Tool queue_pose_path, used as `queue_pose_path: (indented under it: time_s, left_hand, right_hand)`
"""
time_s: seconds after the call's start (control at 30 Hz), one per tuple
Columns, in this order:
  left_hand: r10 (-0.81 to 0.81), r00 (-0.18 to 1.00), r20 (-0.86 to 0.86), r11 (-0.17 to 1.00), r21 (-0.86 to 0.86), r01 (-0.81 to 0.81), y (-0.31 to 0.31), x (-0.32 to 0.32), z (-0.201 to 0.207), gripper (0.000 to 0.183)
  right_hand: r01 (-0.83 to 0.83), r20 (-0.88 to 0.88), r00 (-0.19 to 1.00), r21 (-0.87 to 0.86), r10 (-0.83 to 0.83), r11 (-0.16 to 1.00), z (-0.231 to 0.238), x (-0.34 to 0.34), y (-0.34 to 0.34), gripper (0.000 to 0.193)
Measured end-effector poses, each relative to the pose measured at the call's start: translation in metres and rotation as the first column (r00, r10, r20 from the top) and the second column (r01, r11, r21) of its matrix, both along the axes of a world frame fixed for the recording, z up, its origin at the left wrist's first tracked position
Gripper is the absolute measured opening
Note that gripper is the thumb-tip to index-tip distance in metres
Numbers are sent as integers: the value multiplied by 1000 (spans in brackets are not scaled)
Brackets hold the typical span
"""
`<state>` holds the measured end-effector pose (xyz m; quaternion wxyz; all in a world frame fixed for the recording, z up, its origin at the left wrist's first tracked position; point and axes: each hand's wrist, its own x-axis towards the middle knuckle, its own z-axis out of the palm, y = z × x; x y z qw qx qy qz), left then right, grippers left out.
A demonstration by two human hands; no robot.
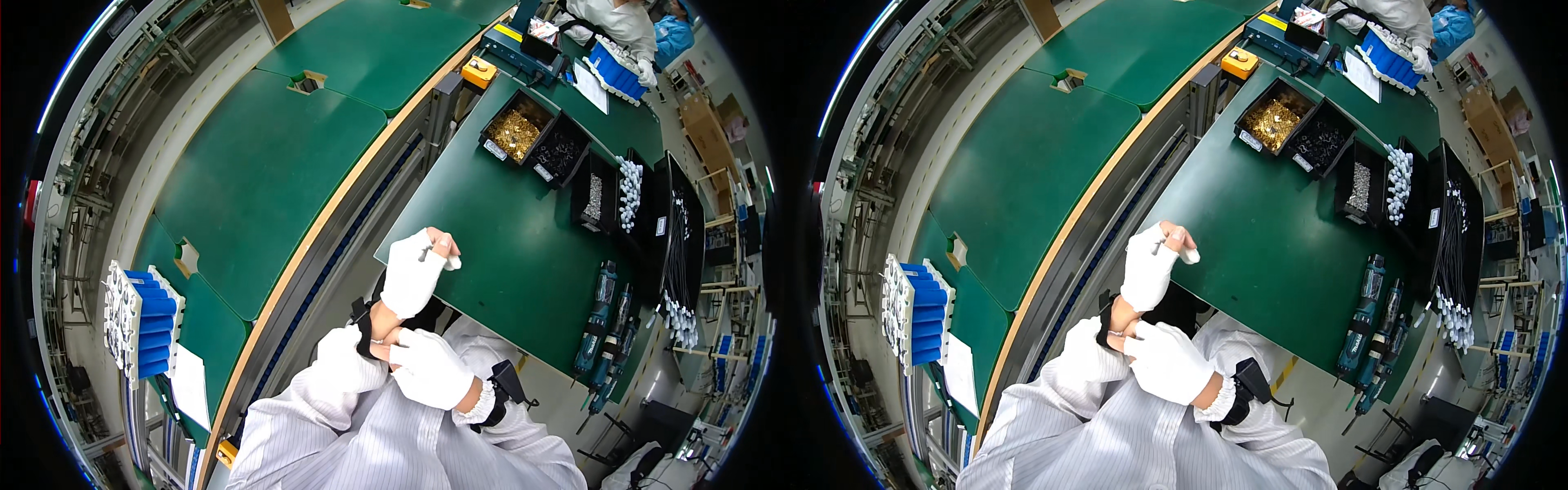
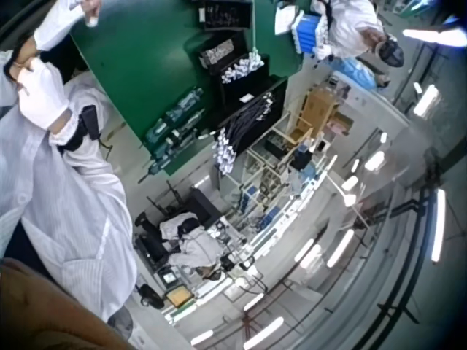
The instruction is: Assembling components and wiring for large battery pack modules on a factory assembly line using electric screwdrivers and wire connectors.
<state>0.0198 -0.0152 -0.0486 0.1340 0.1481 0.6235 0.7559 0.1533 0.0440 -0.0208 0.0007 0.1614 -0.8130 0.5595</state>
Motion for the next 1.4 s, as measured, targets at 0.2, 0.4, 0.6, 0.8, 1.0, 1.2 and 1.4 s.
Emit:
queue_pose_path:
  time_s: [0.2,0.4,0.6,0.8,1.0,1.2,1.4]
  left_hand:
    - [35,991,-129,941,-331,-76,-8,-8,8,31]
    - [-159,848,-506,768,-603,-216,4,1,-12,25]
    - [-309,747,-589,735,-646,-205,3,3,-6,21]
    - [-337,797,-501,582,-776,-242,1,2,-9,29]
    - [-363,755,-545,551,-780,-298,23,-3,-2,30]
    - [-373,781,-501,487,-822,-295,25,-12,-31,27]
    - [-200,795,-573,618,-703,-351,25,-22,-58,24]
  right_hand:
    - [62,-271,960,450,70,891,7,-3,-2,33]
    - [106,-281,957,557,66,824,-2,-16,4,11]
    - [259,-113,966,318,-235,912,-6,-2,-11,27]
    - [75,108,991,26,-78,997,-175,6,-26,22]
    - [182,118,973,142,-199,973,-156,-22,-30,35]
    - [269,170,949,2,-265,963,-75,-25,-24,32]
    - [521,-66,853,118,-517,845,-28,-30,-20,19]
